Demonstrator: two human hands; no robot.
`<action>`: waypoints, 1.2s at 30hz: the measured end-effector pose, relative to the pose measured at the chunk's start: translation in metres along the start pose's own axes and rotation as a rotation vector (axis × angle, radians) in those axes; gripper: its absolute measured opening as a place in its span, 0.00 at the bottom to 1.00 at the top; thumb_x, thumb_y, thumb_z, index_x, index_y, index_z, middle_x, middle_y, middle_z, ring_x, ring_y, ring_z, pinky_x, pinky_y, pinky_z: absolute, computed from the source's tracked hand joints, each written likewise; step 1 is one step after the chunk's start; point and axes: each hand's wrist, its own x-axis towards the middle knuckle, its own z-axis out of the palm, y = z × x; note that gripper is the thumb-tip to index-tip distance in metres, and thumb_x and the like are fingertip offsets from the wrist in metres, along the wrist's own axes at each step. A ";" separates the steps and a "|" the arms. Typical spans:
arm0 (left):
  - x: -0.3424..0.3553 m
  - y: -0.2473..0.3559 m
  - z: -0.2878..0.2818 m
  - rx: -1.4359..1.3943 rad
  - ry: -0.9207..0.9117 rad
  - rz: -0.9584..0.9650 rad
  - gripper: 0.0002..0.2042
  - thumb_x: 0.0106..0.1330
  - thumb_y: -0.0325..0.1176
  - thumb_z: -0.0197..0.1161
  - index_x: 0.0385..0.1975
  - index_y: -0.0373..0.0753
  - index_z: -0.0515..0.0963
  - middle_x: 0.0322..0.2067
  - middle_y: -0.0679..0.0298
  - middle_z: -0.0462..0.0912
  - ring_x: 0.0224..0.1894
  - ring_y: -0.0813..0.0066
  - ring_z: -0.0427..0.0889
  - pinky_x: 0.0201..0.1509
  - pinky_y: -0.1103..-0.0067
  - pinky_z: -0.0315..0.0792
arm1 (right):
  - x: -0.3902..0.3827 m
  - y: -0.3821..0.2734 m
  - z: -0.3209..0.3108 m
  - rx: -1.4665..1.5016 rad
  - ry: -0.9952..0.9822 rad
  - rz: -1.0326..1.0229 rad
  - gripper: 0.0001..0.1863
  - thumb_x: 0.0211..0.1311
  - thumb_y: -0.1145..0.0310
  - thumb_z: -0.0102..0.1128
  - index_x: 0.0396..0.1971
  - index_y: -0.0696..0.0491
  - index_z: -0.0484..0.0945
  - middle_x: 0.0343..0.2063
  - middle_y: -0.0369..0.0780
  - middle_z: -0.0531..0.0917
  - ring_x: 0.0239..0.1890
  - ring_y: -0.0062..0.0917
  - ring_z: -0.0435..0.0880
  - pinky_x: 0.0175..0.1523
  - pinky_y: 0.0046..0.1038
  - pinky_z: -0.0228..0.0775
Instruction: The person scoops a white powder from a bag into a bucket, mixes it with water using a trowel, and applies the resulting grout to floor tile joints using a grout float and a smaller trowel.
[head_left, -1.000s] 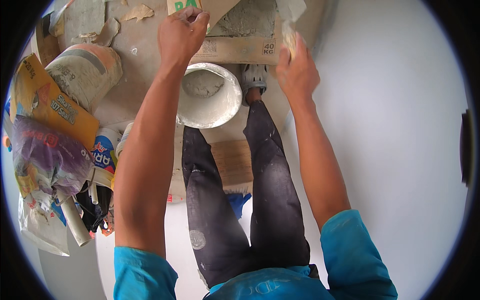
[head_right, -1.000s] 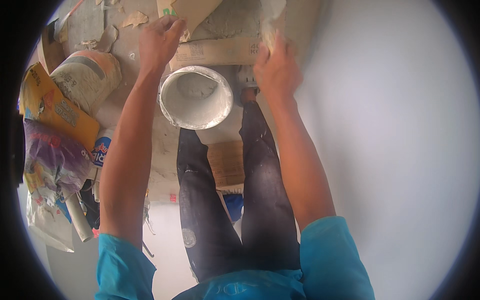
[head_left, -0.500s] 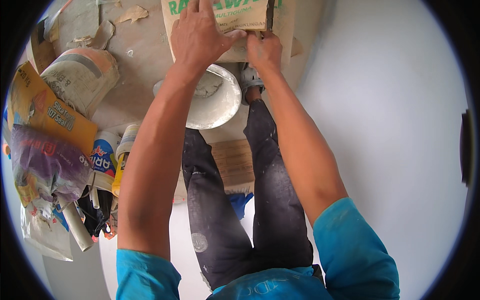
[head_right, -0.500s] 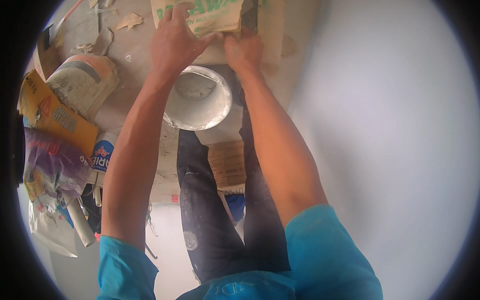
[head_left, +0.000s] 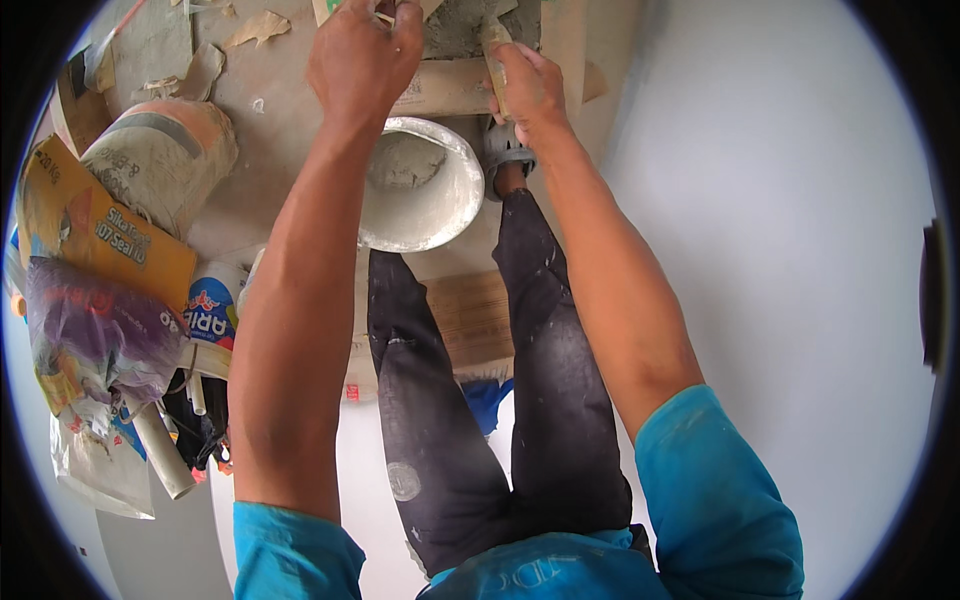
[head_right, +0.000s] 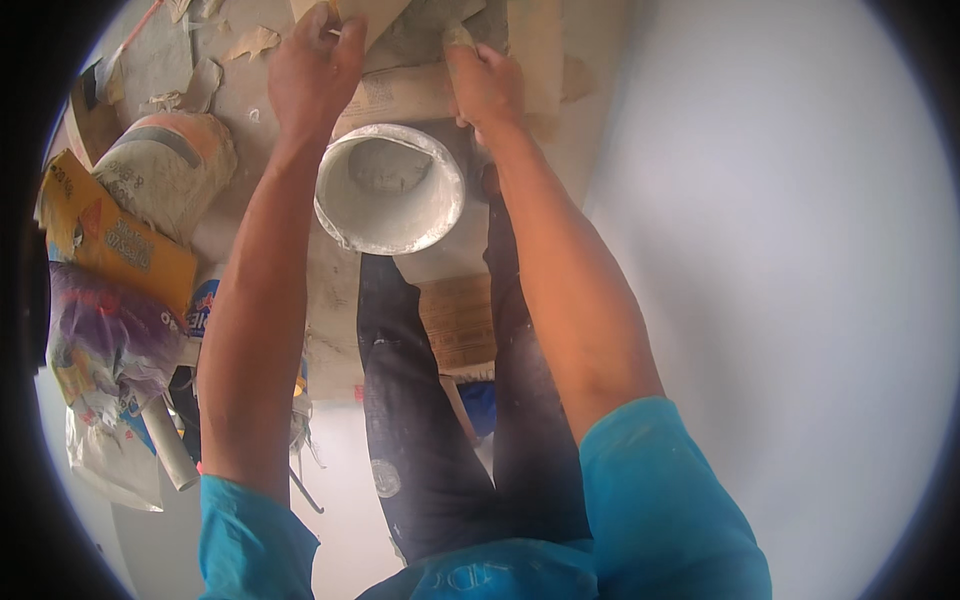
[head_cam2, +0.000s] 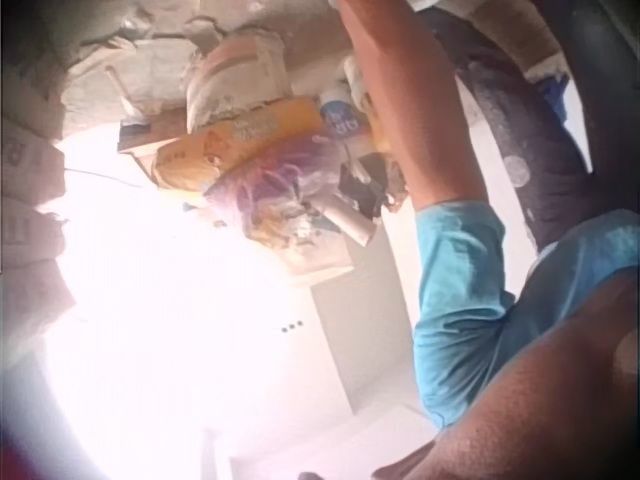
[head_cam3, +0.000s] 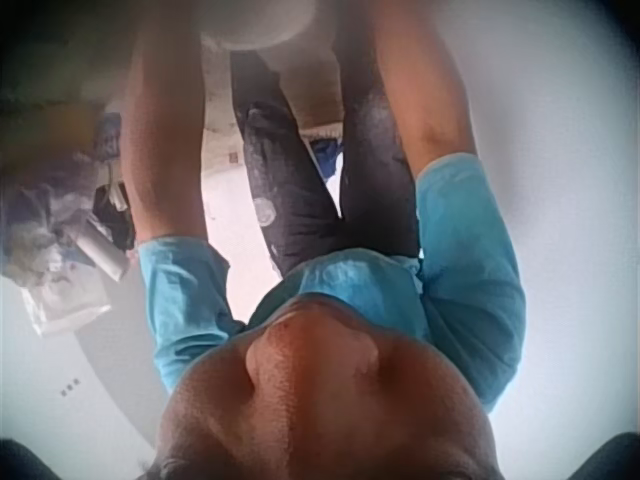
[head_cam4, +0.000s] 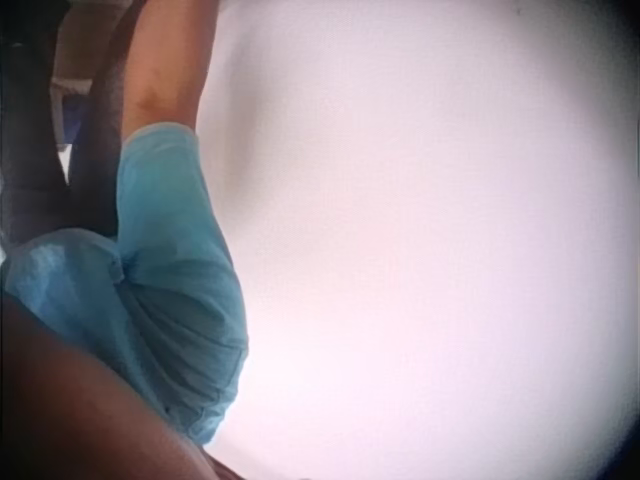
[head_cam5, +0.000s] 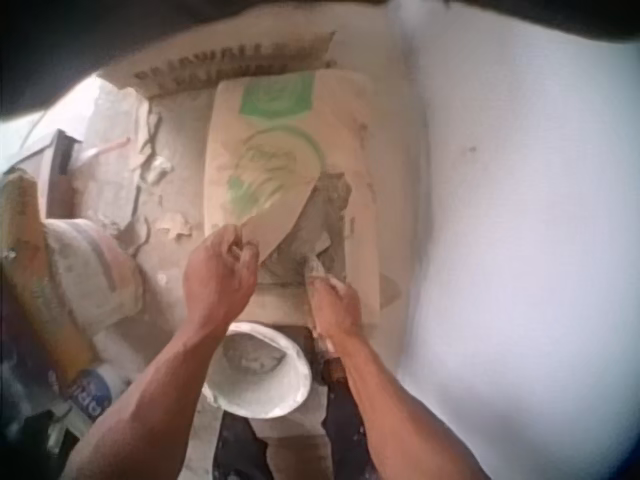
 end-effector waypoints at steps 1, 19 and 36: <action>-0.001 0.001 0.001 -0.021 -0.003 -0.022 0.09 0.59 0.37 0.61 0.30 0.37 0.74 0.26 0.48 0.80 0.32 0.45 0.80 0.35 0.61 0.72 | -0.002 0.002 -0.005 0.019 -0.007 -0.005 0.15 0.61 0.58 0.56 0.36 0.57 0.78 0.20 0.40 0.76 0.12 0.21 0.70 0.15 0.26 0.56; 0.008 0.011 -0.030 -0.089 -0.043 -0.081 0.09 0.60 0.37 0.59 0.30 0.37 0.77 0.26 0.45 0.80 0.31 0.47 0.82 0.34 0.63 0.73 | -0.080 -0.001 -0.049 0.062 0.016 0.034 0.14 0.64 0.60 0.53 0.41 0.56 0.74 0.20 0.37 0.75 0.12 0.18 0.70 0.14 0.21 0.56; -0.084 -0.129 -0.085 -0.091 -0.189 -0.273 0.29 0.56 0.58 0.67 0.47 0.38 0.79 0.45 0.54 0.83 0.44 0.62 0.83 0.48 0.71 0.75 | -0.249 0.073 -0.086 -0.235 -0.188 0.088 0.19 0.66 0.66 0.54 0.53 0.58 0.75 0.22 0.34 0.76 0.15 0.13 0.71 0.20 0.18 0.62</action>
